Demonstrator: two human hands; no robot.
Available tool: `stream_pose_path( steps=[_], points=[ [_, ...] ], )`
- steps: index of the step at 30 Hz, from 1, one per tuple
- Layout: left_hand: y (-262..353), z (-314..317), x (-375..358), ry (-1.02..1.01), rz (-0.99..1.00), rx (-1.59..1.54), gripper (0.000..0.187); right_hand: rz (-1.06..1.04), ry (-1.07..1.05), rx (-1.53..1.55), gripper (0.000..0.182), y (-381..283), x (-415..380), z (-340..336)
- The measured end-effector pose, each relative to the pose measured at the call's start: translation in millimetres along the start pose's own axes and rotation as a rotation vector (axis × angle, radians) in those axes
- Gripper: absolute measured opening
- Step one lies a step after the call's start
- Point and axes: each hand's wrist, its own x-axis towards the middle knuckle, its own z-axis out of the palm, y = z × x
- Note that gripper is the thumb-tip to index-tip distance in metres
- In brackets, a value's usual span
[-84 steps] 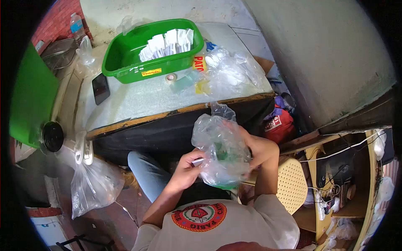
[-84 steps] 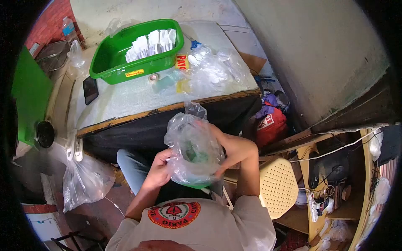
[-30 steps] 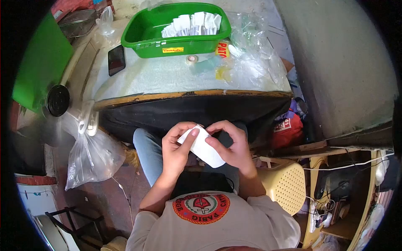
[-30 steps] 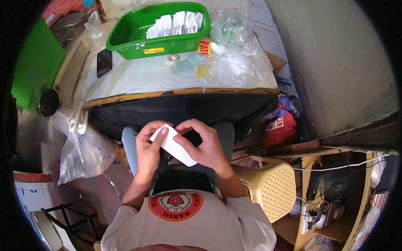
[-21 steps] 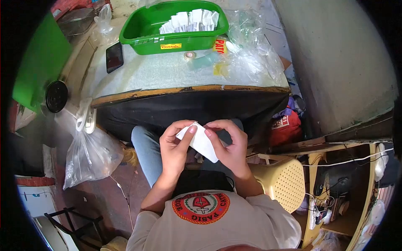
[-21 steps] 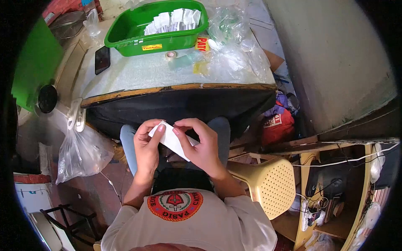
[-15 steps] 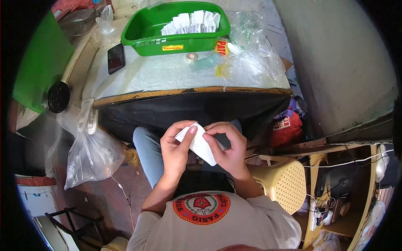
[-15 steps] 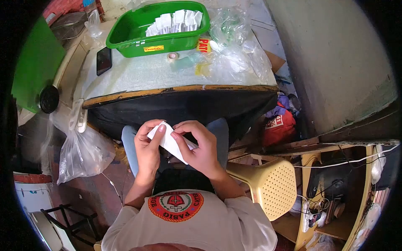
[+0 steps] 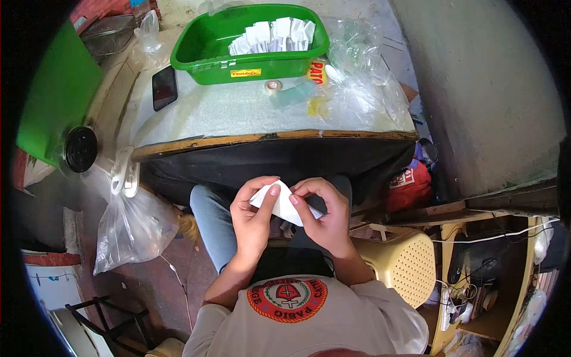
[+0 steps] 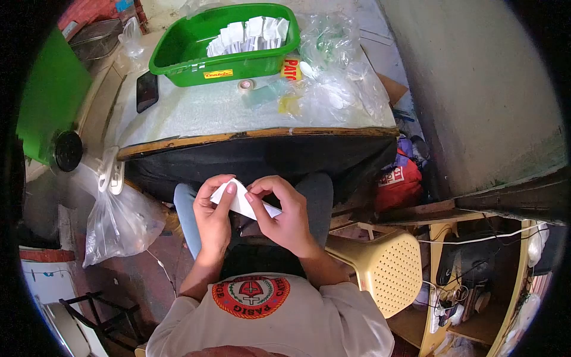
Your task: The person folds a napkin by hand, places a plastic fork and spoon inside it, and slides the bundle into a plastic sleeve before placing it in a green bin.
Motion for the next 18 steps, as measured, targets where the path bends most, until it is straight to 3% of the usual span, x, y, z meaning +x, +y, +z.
stream_pose_path(
  steps=[18],
  points=[
    [-6.6, -3.1, 1.4, 0.045, 0.017, -0.075, 0.015, 0.030, 0.026, -0.010, 0.012, 0.4, -2.2, 5.4]
  ],
)
